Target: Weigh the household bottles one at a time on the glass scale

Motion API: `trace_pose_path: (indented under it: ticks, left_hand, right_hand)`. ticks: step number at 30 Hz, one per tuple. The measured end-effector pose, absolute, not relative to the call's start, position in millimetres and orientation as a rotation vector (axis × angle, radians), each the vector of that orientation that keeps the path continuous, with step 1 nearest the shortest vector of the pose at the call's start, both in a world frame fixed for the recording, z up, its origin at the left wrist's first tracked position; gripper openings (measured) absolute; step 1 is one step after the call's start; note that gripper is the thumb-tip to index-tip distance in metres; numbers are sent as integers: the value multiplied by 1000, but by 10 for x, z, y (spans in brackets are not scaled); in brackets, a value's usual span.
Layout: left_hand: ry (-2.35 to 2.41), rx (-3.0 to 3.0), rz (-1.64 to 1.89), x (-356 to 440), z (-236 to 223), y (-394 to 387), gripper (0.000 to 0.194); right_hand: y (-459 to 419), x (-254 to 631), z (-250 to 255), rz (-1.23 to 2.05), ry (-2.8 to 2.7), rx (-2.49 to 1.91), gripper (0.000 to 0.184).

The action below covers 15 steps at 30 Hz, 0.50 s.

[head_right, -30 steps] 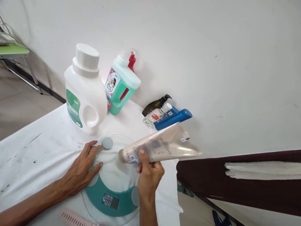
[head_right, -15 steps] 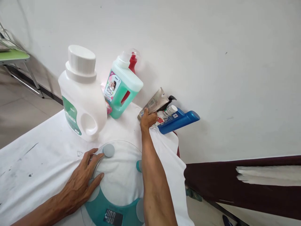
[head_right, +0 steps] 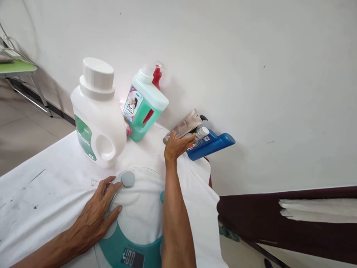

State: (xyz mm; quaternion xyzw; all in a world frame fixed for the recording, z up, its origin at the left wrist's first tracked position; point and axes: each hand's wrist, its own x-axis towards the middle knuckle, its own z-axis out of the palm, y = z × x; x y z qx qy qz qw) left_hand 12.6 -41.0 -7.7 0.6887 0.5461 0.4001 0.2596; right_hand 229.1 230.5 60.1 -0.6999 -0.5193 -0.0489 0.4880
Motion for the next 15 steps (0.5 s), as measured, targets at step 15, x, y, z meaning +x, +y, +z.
trace_pose_path:
  ticks: [15]
  left_hand:
    - [1477,1823,1024,126,-94,-415,59]
  right_hand:
    - [2520,1195,1003,823,-1291,-1020,51]
